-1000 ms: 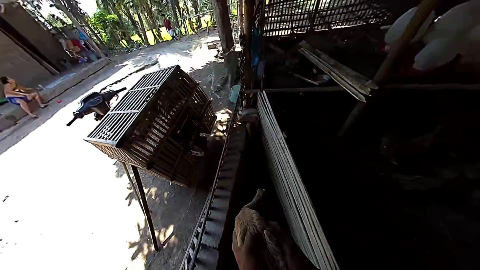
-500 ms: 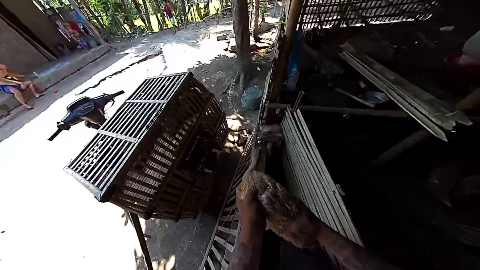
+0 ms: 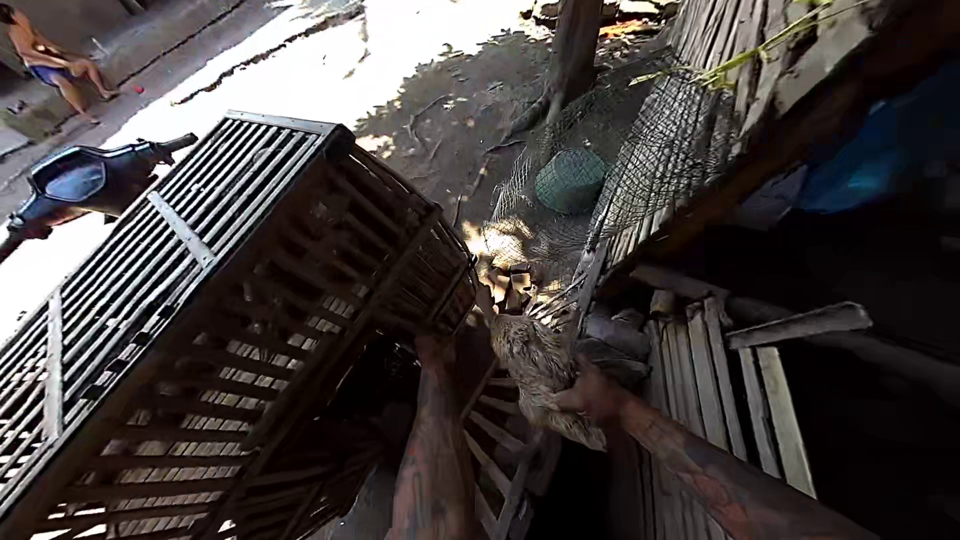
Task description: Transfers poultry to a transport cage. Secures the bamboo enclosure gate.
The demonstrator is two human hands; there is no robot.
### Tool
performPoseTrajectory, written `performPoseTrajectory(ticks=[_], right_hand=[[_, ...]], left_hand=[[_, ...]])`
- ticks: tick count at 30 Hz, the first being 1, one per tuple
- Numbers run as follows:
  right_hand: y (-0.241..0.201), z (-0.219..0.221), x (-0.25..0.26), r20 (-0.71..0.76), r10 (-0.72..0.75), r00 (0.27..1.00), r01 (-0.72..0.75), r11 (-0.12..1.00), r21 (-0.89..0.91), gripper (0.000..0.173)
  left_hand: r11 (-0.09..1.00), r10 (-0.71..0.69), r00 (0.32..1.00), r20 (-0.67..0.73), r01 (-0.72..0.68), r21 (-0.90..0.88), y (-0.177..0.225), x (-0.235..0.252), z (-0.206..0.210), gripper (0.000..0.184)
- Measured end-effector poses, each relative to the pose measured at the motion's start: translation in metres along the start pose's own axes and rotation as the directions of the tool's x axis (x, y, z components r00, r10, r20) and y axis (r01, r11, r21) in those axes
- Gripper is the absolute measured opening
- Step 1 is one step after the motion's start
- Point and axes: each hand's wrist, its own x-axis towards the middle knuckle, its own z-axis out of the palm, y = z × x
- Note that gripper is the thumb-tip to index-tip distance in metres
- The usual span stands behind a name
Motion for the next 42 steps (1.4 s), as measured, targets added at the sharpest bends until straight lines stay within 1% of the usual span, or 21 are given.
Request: performPoseTrajectory(ticks=[1, 3, 4, 6, 8, 10, 13, 18, 20, 21, 23, 25, 27, 29, 30, 32, 34, 37, 38, 40, 42], right_hand=[[0.001, -0.007, 0.025, 0.037, 0.002, 0.999, -0.001, 0.999, -0.035, 0.083], [-0.001, -0.017, 0.061, 0.101, 0.016, 0.995, -0.012, 0.999, -0.044, 0.078], [-0.001, -0.020, 0.073, 0.123, 0.017, 0.992, -0.015, 1.000, -0.021, 0.076], [0.000, -0.025, 0.094, 0.173, 0.036, 0.984, -0.038, 0.999, 0.005, 0.078], [0.000, -0.026, 0.111, 0.236, 0.021, 0.972, -0.025, 1.000, 0.014, 0.082], [-0.004, -0.022, 0.126, 0.272, -0.053, 0.961, 0.044, 0.998, 0.040, 0.085], [-0.024, -0.005, 0.160, 0.323, -0.159, 0.933, 0.179, 0.983, -0.031, 0.075], [-0.086, 0.041, 0.231, 0.454, -0.216, 0.865, 0.315, 0.936, -0.155, 0.075], [-0.107, 0.068, 0.265, 0.424, -0.294, 0.857, 0.398, 0.899, -0.181, 0.065], [-0.114, 0.083, 0.280, 0.357, -0.326, 0.876, 0.404, 0.898, -0.172, 0.059], [-0.127, 0.114, 0.299, 0.157, -0.332, 0.930, 0.340, 0.940, -0.031, 0.047], [-0.131, 0.124, 0.299, 0.026, -0.305, 0.952, 0.287, 0.920, 0.266, 0.039], [-0.121, 0.129, 0.300, 0.004, -0.295, 0.955, 0.258, 0.839, 0.479, 0.037], [-0.105, 0.123, 0.287, 0.040, -0.328, 0.944, 0.268, 0.831, 0.488, 0.048], [-0.096, 0.117, 0.270, 0.049, -0.304, 0.952, 0.234, 0.819, 0.524, 0.049], [-0.076, 0.104, 0.217, 0.036, -0.222, 0.974, 0.153, 0.772, 0.618, 0.042], [-0.057, 0.093, 0.150, 0.031, -0.230, 0.973, 0.150, 0.722, 0.675, 0.037], [-0.041, 0.088, 0.078, 0.017, -0.243, 0.970, 0.155, 0.673, 0.723, 0.035], [-0.044, 0.091, 0.069, 0.005, -0.224, 0.975, 0.153, 0.683, 0.714, 0.035], [-0.067, 0.091, 0.086, 0.003, -0.215, 0.977, 0.165, 0.760, 0.629, 0.037], [-0.106, 0.095, 0.132, 0.031, -0.198, 0.980, 0.148, 0.818, 0.556, 0.040]], left_hand=[[0.996, 0.039, 0.999, -0.012, -0.040, -0.074, -0.001, 0.014, 0.013, 0.027], [0.985, 0.071, 0.994, -0.077, -0.082, -0.154, 0.008, 0.020, 0.037, 0.037], [0.985, 0.061, 0.989, -0.131, -0.081, -0.151, 0.014, 0.018, 0.046, 0.036], [0.984, 0.057, 0.975, -0.214, -0.091, -0.153, 0.028, 0.009, 0.061, 0.024], [0.963, 0.032, 0.976, -0.214, -0.087, -0.253, 0.048, -0.004, 0.067, 0.021], [0.945, 0.051, 0.975, -0.215, -0.117, -0.306, 0.068, -0.013, 0.072, 0.017], [0.937, 0.079, 0.972, -0.220, -0.148, -0.318, 0.093, -0.021, 0.074, 0.019], [0.960, 0.045, 0.975, -0.219, -0.103, -0.261, 0.108, -0.029, 0.073, 0.016], [0.957, 0.054, 0.970, -0.236, -0.118, -0.265, 0.108, -0.028, 0.073, 0.015], [0.955, 0.055, 0.969, -0.239, -0.121, -0.270, 0.108, -0.028, 0.074, 0.014], [0.957, 0.059, 0.970, -0.236, -0.122, -0.264, 0.112, -0.028, 0.073, 0.014], [0.966, 0.063, 0.974, -0.219, -0.114, -0.230, 0.109, -0.026, 0.072, 0.016], [0.983, 0.083, 0.979, -0.187, -0.111, -0.144, 0.106, -0.024, 0.062, 0.021], [0.994, 0.076, 0.983, -0.168, -0.088, -0.062, 0.102, -0.022, 0.056, 0.027], [0.997, 0.065, 0.985, -0.158, -0.070, -0.021, 0.100, -0.020, 0.053, 0.031], [0.995, 0.057, 0.988, -0.145, -0.044, 0.090, 0.091, -0.014, 0.047, 0.036], [0.983, 0.071, 0.985, -0.160, -0.041, 0.182, 0.078, -0.006, 0.036, 0.041], [0.973, 0.038, 0.962, -0.271, 0.026, 0.228, 0.067, 0.002, 0.028, 0.047], [0.973, 0.034, 0.948, -0.316, 0.041, 0.228, 0.063, 0.002, 0.023, 0.049], [0.968, 0.067, 0.943, -0.327, 0.017, 0.250, 0.058, 0.000, 0.014, 0.048], [0.932, 0.077, 0.969, -0.235, 0.014, 0.361, 0.052, -0.020, 0.003, 0.040]])
